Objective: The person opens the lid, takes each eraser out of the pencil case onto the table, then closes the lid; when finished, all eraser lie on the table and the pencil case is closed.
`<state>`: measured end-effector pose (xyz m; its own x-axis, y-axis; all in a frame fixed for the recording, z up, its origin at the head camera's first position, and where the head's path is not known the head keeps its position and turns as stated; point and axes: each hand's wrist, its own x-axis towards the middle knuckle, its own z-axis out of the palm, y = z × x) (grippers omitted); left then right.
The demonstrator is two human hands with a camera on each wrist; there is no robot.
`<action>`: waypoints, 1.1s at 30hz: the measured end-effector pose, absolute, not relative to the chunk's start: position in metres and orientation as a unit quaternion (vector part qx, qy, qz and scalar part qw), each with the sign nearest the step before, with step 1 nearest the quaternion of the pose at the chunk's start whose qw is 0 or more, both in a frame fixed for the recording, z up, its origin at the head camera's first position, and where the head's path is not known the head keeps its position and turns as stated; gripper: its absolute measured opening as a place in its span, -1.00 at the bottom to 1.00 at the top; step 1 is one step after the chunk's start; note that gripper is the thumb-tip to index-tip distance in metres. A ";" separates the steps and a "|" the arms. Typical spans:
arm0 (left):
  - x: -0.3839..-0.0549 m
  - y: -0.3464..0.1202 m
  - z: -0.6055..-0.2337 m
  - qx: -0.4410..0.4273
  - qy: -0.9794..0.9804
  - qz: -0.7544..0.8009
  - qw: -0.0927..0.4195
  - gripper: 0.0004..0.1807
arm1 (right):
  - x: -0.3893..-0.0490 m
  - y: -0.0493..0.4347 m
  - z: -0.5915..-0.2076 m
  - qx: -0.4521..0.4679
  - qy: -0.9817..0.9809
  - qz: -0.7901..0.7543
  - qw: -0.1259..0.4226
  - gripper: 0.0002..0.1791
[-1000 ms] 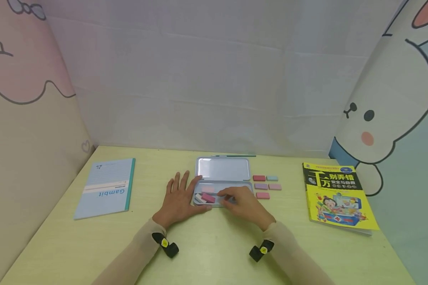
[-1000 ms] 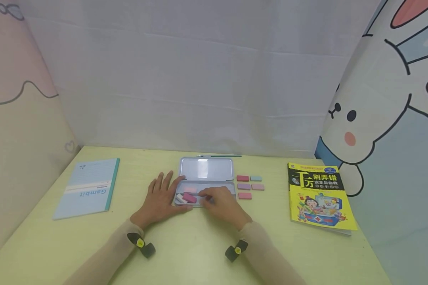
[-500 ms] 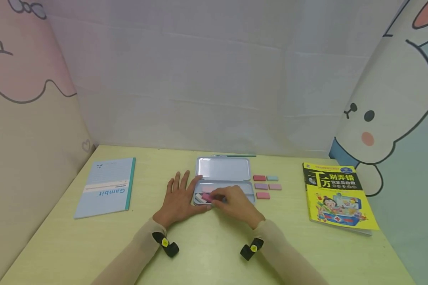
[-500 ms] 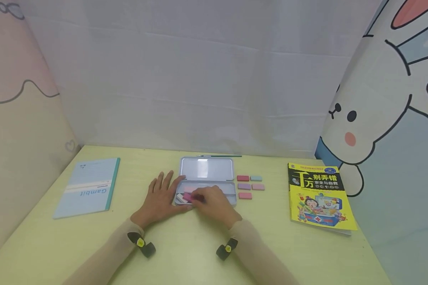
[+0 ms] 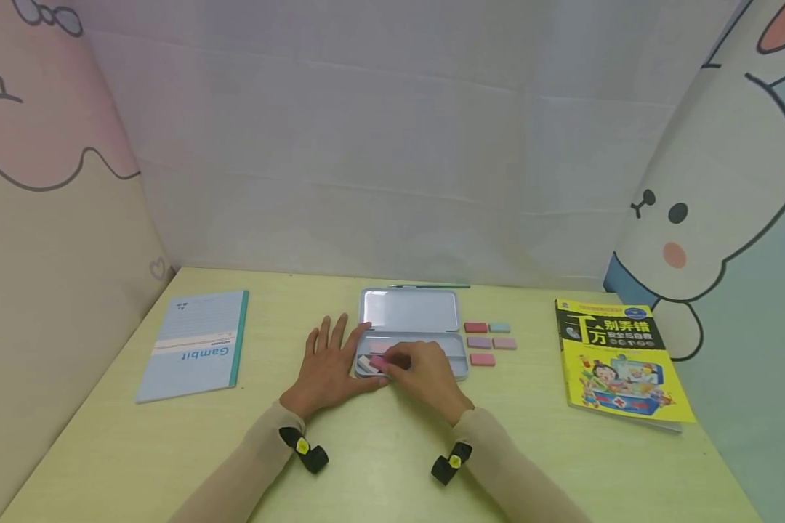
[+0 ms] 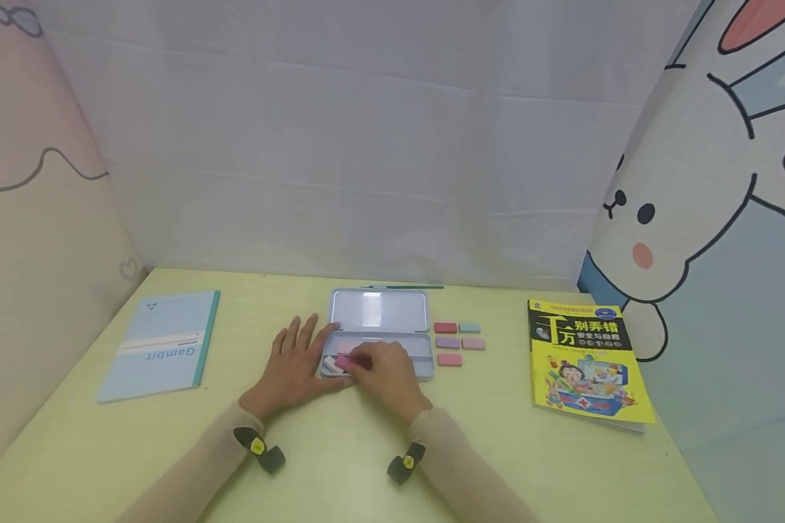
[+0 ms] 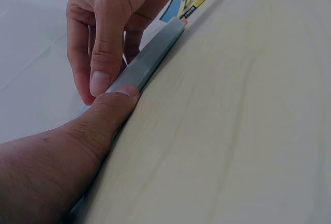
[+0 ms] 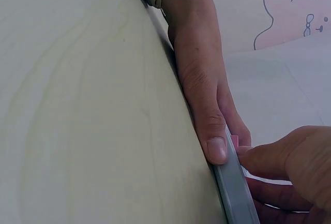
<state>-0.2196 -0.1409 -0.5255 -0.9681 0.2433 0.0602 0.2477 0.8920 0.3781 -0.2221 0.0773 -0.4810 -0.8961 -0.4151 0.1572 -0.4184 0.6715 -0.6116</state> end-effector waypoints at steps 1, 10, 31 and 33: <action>-0.220 -0.141 -0.525 -0.126 -0.973 -0.196 0.004 0.21 | -0.222 0.077 -0.481 0.222 -0.914 0.341 0.002 -0.79; -0.220 -0.140 -0.526 -0.125 -0.974 -0.189 0.010 0.19 | -0.218 0.075 -0.487 0.201 -0.908 0.367 0.014 -0.78; -0.219 -0.140 -0.527 -0.124 -0.974 -0.191 0.009 0.19 | -0.218 0.096 -0.491 0.285 -0.863 0.408 0.088 -0.70; -0.219 -0.140 -0.527 -0.124 -0.974 -0.191 0.009 0.18 | -0.218 0.100 -0.491 0.301 -0.865 0.389 0.096 -0.66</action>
